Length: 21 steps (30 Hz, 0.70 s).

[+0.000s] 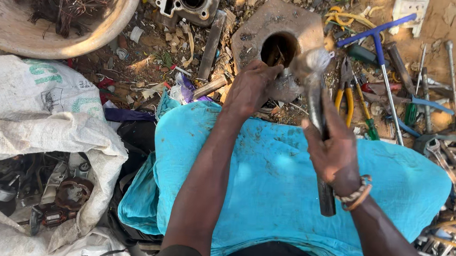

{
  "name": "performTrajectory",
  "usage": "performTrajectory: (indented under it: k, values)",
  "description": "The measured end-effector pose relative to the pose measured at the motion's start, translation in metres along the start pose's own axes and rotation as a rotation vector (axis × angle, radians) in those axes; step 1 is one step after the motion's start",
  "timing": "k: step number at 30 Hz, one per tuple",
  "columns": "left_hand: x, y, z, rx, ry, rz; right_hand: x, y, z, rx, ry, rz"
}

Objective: The person sits on the ground and dismantles small engine and pump parts on a hexagonal stone block, hammering components to break them apart, pulling pieces out of the block's hole, and using pliers on a part at the end. They set disassembled pieces aside among scattered tools and scrap.

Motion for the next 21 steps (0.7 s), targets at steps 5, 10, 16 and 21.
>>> performTrajectory:
  k: [5, 10, 16, 21]
  values:
    - [-0.002, -0.003, -0.002, -0.032, 0.008, 0.021, 0.024, -0.014, 0.019, -0.029, 0.157, 0.259]
    - [-0.004, -0.006, -0.005, -0.029, -0.015, 0.051, 0.0, 0.009, 0.003, 0.082, 0.055, 0.044]
    - [-0.004, -0.005, -0.006, -0.028, 0.012, 0.0, 0.026, 0.017, 0.018, 0.064, 0.104, 0.151]
    - [-0.002, -0.003, -0.005, 0.005, 0.039, -0.006, 0.012, 0.014, 0.006, 0.007, 0.126, 0.148]
Point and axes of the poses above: each hand's wrist, its own x-axis away from the middle knuckle, its own z-axis out of the back of the hand, y = z × x, the point moved 7 cm from there along -x, towards the middle knuckle, and after that the axes turned 13 degrees about -y, right-handed, at the moved point
